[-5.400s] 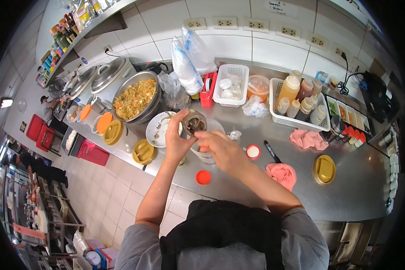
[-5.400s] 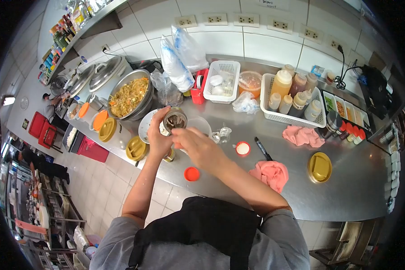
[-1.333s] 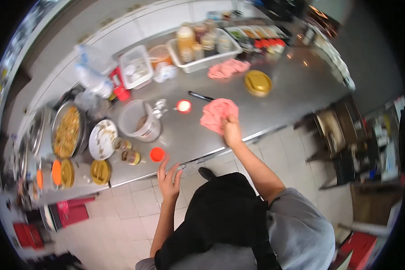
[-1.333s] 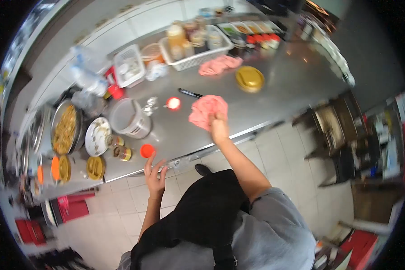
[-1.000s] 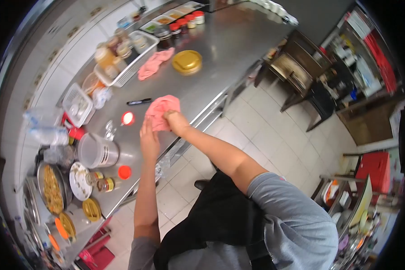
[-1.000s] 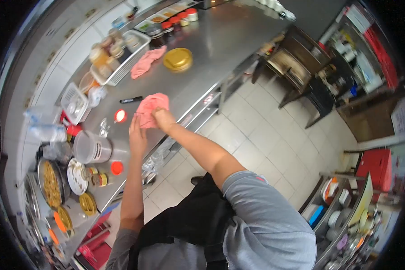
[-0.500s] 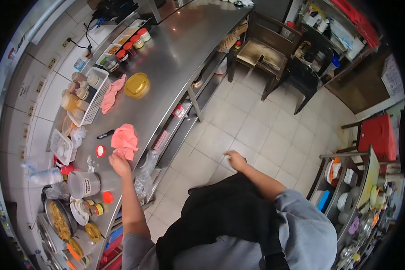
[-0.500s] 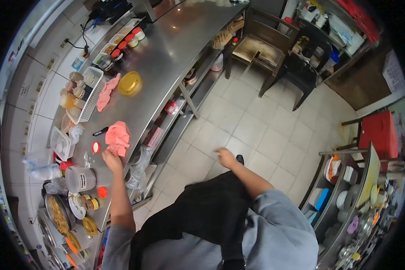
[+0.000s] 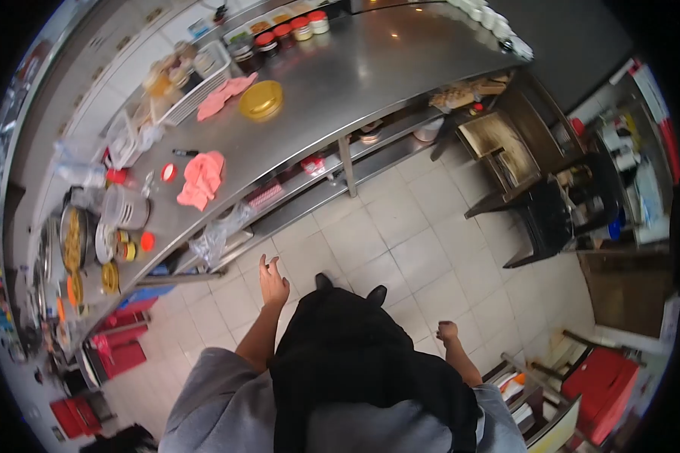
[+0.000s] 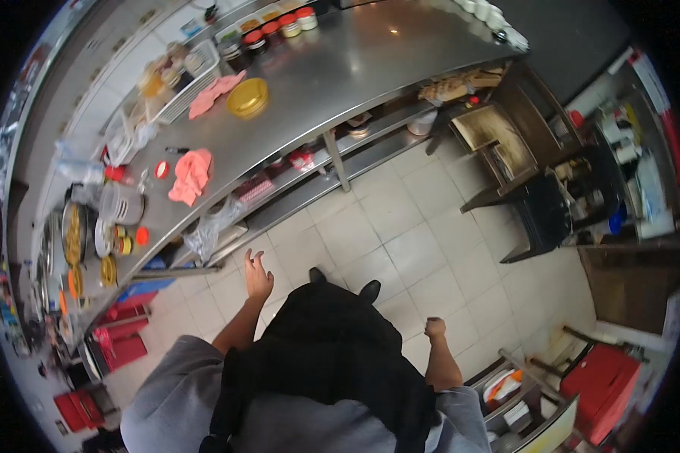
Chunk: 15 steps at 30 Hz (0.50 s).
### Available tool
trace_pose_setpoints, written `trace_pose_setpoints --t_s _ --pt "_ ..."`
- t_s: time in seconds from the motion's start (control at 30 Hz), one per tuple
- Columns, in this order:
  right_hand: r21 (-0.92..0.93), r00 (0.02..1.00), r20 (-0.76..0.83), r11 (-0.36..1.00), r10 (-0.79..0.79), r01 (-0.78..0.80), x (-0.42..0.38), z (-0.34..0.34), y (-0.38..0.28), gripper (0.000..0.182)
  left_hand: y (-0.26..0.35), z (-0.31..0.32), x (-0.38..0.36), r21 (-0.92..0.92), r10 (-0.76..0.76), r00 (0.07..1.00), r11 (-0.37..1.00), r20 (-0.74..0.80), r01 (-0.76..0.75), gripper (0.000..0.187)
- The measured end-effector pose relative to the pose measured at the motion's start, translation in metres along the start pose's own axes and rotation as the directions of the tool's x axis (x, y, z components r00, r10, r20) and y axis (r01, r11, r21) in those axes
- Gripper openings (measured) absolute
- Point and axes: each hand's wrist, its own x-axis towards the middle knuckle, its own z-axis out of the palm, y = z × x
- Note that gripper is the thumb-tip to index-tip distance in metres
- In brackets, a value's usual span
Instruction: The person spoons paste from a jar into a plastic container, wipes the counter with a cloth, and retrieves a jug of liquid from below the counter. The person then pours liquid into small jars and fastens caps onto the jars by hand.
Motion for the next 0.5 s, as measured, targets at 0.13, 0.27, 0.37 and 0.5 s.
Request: trace_pose_setpoints --t_s 0.13,0.27,0.37,0.5 --pt "0.242 0.976 0.100 0.956 -0.194 0.166 0.004 0.021 -0.097 0.026 -0.023 0.011 -0.006 0.018 -0.215 0.966 0.976 0.144 0.215 0.063" --pt "0.180 0.937 0.140 0.939 -0.321 0.295 -0.012 0.046 -0.178 0.024 -0.028 0.025 0.015 0.011 -0.208 0.959 0.978 0.192 0.210 0.060" --pt "0.023 0.857 0.204 0.877 -0.473 0.479 -0.021 0.041 -0.211 0.023 -0.025 0.044 0.032 -0.058 -0.198 0.956 0.975 0.217 0.215 0.055" --pt "-0.176 0.868 0.285 0.868 -0.406 0.464 0.031 0.007 -0.213 0.024 0.005 0.064 0.049 -0.165 -0.246 0.964 0.951 0.100 0.260 0.045"
